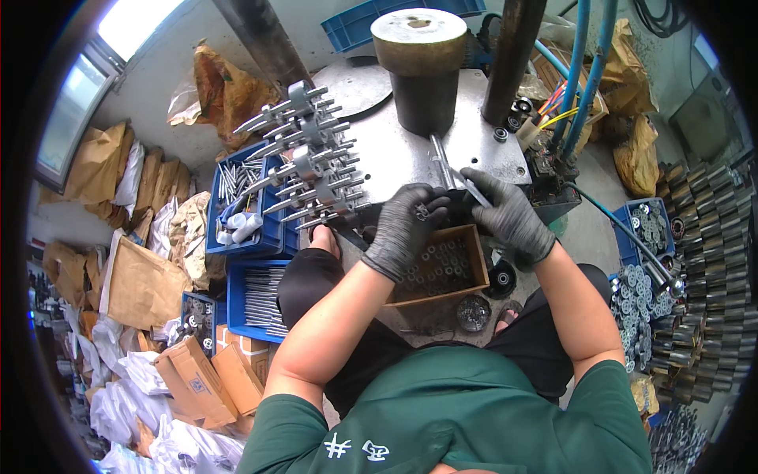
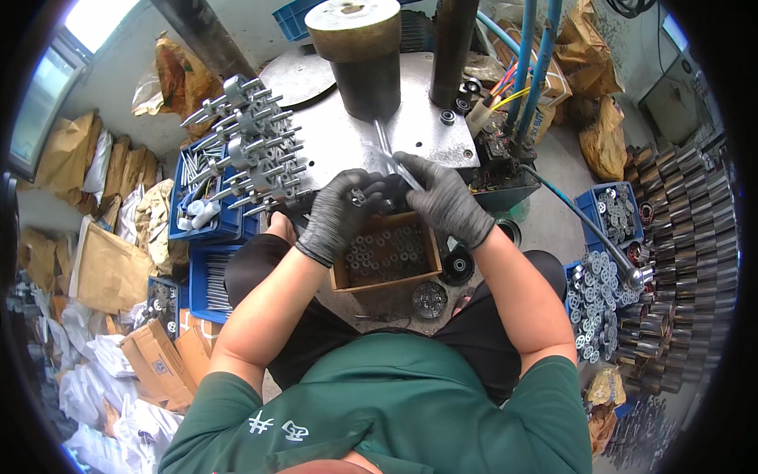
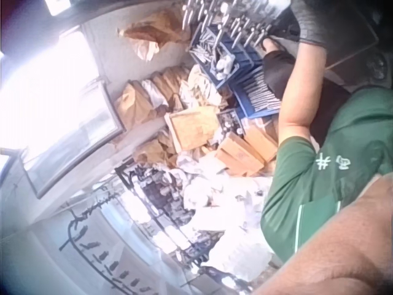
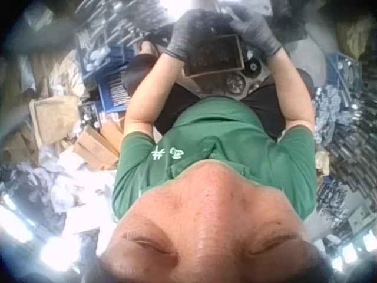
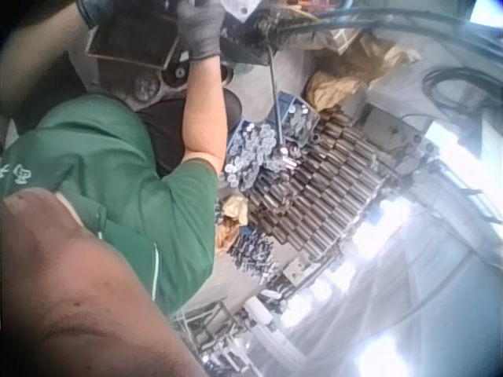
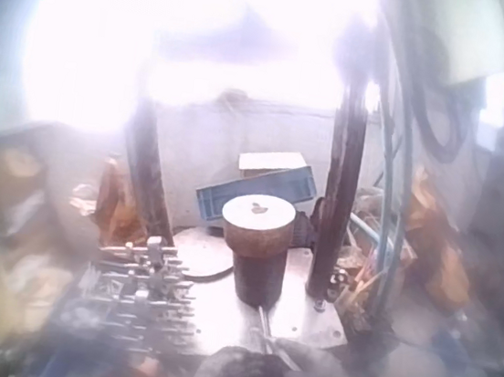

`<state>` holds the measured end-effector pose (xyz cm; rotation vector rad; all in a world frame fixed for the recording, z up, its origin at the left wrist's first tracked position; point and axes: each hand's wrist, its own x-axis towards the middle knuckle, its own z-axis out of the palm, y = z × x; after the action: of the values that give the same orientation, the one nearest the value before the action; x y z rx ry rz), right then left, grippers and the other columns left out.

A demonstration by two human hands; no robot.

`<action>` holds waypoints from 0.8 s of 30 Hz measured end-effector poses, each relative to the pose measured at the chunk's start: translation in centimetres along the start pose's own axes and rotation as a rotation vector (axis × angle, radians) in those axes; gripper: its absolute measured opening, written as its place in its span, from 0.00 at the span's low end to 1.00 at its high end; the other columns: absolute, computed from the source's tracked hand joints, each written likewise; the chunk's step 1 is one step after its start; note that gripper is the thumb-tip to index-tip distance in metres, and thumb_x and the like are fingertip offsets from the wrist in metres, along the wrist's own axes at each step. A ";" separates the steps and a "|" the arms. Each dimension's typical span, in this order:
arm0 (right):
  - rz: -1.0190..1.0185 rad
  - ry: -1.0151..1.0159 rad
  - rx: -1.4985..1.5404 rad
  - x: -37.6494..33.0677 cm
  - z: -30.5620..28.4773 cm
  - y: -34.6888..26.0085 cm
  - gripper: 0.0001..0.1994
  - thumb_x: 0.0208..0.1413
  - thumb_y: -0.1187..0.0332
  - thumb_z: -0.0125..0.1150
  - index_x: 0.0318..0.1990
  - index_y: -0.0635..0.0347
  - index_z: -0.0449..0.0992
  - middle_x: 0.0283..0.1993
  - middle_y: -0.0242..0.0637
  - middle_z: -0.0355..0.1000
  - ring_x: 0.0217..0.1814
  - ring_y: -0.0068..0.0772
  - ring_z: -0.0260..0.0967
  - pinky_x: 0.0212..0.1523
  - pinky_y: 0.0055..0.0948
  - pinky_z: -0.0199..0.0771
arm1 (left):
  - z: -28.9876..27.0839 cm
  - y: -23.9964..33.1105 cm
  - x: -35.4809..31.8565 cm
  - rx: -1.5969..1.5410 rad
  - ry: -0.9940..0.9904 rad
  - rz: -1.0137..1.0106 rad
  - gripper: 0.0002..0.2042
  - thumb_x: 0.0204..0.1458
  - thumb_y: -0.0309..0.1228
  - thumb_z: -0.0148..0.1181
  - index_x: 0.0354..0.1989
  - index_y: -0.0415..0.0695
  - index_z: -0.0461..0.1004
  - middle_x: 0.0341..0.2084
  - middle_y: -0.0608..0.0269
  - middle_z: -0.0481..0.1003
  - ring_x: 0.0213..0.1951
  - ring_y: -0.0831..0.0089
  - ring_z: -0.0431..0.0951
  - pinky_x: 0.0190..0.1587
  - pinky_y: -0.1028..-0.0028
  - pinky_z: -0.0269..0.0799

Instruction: Using a hydraulic press to assemble metal components in a factory setting.

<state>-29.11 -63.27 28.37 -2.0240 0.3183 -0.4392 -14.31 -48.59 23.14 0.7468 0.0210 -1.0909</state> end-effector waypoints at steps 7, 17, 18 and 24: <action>0.201 -0.083 0.234 8.7 2.9 -2.0 0.29 0.54 0.69 0.60 0.66 0.62 0.69 0.27 0.28 0.72 0.24 0.17 0.67 0.26 0.20 0.71 | -1.2 -4.4 1.1 0.298 -0.030 -0.081 0.14 0.58 0.14 0.48 0.53 0.30 0.68 0.45 0.42 0.75 0.50 0.53 0.80 0.56 0.64 0.79; 0.332 -0.179 0.359 16.2 8.1 -0.7 0.30 0.51 0.73 0.63 0.65 0.57 0.70 0.28 0.24 0.68 0.23 0.16 0.62 0.19 0.20 0.62 | 0.1 -5.3 1.0 0.441 -0.112 -0.222 0.10 0.64 0.22 0.49 0.51 0.32 0.68 0.42 0.47 0.77 0.44 0.60 0.82 0.45 0.66 0.84; 0.325 -0.195 0.347 16.3 8.2 -0.9 0.29 0.51 0.74 0.63 0.65 0.57 0.71 0.28 0.24 0.67 0.23 0.16 0.62 0.19 0.20 0.62 | -0.1 -5.4 1.0 0.421 -0.111 -0.214 0.10 0.63 0.20 0.49 0.51 0.31 0.67 0.43 0.48 0.77 0.44 0.60 0.82 0.45 0.66 0.83; 0.281 -0.238 0.359 17.0 8.3 -0.8 0.29 0.50 0.74 0.63 0.64 0.57 0.71 0.29 0.24 0.67 0.23 0.15 0.61 0.19 0.20 0.62 | -2.2 -6.9 2.6 0.302 -0.091 -0.163 0.13 0.59 0.16 0.52 0.52 0.32 0.66 0.42 0.39 0.76 0.42 0.47 0.82 0.42 0.57 0.86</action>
<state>-10.14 -63.19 28.37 -1.6299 0.3432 -0.0696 -17.91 -51.08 16.76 0.9779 -0.1656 -1.2994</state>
